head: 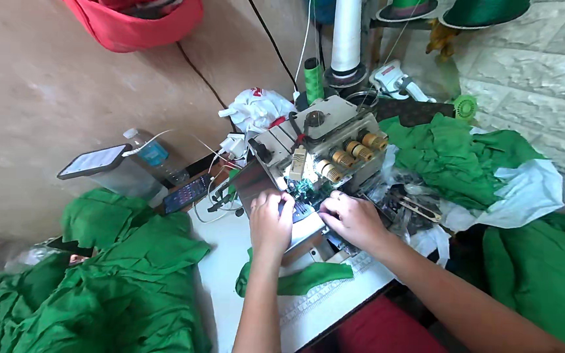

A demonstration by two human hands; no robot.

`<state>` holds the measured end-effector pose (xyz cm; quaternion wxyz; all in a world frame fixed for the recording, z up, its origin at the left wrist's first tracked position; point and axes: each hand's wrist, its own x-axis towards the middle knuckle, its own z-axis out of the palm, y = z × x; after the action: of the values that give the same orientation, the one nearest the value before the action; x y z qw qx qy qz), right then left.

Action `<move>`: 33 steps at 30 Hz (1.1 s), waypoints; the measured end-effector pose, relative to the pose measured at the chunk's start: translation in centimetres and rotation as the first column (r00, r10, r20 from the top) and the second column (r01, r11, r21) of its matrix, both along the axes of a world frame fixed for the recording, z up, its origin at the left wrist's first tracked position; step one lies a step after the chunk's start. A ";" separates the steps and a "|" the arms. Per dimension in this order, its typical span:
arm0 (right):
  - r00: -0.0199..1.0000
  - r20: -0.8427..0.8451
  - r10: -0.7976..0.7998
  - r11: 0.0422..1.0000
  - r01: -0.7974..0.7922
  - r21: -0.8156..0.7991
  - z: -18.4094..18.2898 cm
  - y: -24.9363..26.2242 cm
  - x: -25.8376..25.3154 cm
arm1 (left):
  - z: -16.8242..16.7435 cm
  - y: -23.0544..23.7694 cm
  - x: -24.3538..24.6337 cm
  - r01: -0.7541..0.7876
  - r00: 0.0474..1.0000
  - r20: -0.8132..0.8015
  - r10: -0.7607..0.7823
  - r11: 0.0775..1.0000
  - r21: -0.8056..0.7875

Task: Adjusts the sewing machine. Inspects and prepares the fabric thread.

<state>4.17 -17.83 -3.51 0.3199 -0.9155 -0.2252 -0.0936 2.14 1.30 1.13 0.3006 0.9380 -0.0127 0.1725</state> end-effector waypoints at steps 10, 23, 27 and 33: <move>0.840 -0.237 0.488 0.471 -0.025 0.882 1.7 -3.3 0.4 | 0.8 -0.3 0.0 -0.082 0.995 -0.057 0.077 0.992 -0.092; 0.828 0.546 -0.127 0.986 0.047 0.159 -0.1 -0.4 2.4 | 1.0 3.7 -4.6 0.043 0.987 0.111 0.116 0.473 -0.880; 0.797 0.572 -0.194 0.971 0.071 0.230 -0.6 0.5 2.7 | 0.6 5.8 -7.4 0.160 0.967 0.201 0.154 0.240 -0.957; 0.911 0.386 -0.143 0.960 0.034 0.277 -1.5 -1.3 1.9 | 0.0 10.3 -12.2 0.147 0.921 0.284 0.266 0.439 -0.887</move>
<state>6.06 -19.17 -5.02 0.3811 -0.8351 -0.2295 -0.3236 -10.11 11.64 1.12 0.7351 0.5821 0.0559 0.3429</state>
